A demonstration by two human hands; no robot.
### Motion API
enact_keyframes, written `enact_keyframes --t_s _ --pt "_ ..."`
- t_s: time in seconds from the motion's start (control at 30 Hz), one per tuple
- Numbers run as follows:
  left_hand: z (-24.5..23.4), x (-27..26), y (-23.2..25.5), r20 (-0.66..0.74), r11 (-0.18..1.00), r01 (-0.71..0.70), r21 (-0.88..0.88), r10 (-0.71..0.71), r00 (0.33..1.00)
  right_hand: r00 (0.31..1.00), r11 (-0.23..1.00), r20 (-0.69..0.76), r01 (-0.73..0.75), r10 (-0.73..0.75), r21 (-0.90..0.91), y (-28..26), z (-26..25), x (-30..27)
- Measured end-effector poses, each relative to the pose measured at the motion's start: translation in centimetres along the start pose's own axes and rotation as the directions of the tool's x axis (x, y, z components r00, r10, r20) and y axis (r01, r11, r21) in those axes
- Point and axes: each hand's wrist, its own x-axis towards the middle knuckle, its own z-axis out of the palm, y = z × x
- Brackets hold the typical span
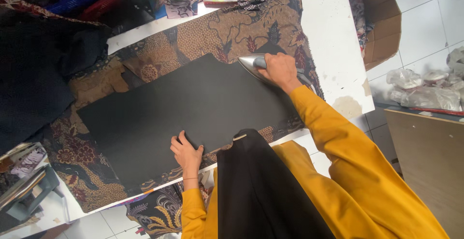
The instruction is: The person irons a dark patterned fabric on a table, repeatedly smoothing, folding, and pressing sections with an iron. They fold the fabric into a compact stack and secure it with a rubber band.
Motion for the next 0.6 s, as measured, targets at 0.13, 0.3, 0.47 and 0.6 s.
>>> enact_keyframes --t_s 0.13,0.3,0.47,0.6 --pt "0.2 -0.1 -0.1 -0.012 0.999 -0.023 -0.026 0.023 1.000 1.000 1.000 0.000 -0.021 0.021 0.007 0.3 -0.4 0.4" --pt "0.1 -0.4 -0.7 -0.010 0.998 -0.055 -0.003 0.055 0.998 1.000 0.997 0.008 -0.003 0.003 0.078 -0.8 -1.0 -6.9" --pt "-0.6 -0.7 -0.4 -0.014 0.996 -0.064 0.054 0.065 0.998 0.997 0.991 -0.003 0.082 -0.082 0.103 -2.2 0.1 -15.2" --pt "-0.7 -0.9 2.4 -0.168 0.978 -0.168 0.125 0.188 0.968 1.000 0.997 0.002 0.027 -0.027 0.076 -2.1 1.2 -16.1"
